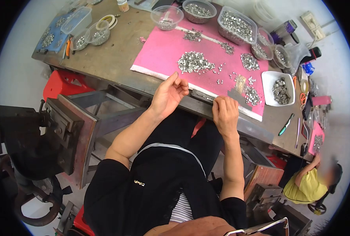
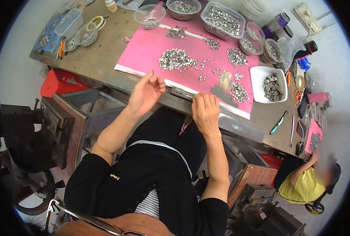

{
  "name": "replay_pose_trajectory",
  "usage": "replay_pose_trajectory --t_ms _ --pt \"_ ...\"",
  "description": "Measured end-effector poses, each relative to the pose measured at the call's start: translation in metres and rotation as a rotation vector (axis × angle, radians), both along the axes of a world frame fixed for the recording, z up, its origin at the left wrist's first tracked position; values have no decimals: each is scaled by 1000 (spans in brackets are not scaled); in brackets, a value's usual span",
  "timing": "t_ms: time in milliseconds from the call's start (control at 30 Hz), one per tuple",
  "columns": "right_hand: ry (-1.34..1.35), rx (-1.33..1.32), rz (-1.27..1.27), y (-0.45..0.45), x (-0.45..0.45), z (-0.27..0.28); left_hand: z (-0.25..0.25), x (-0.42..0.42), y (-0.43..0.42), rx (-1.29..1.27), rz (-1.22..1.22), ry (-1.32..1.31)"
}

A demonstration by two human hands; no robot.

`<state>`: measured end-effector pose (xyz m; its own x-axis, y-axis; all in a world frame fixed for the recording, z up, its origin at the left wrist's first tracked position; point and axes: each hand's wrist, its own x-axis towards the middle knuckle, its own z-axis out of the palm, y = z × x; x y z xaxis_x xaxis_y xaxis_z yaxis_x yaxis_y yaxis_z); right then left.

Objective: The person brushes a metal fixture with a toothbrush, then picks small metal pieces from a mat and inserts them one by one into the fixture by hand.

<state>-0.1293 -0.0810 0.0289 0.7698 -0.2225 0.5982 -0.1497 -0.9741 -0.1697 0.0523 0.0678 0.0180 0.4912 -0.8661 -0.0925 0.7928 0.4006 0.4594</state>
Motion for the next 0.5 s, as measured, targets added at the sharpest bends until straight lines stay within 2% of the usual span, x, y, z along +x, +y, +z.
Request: replay_pose_trajectory --t_ms 167,267,500 --pt "17 -22 -8 0 1 0 9 -3 4 -57 -30 -18" --pt "26 -23 -3 0 1 2 16 -8 5 44 33 -42" --pt "-20 42 -24 4 -1 5 16 -11 7 68 42 -183"
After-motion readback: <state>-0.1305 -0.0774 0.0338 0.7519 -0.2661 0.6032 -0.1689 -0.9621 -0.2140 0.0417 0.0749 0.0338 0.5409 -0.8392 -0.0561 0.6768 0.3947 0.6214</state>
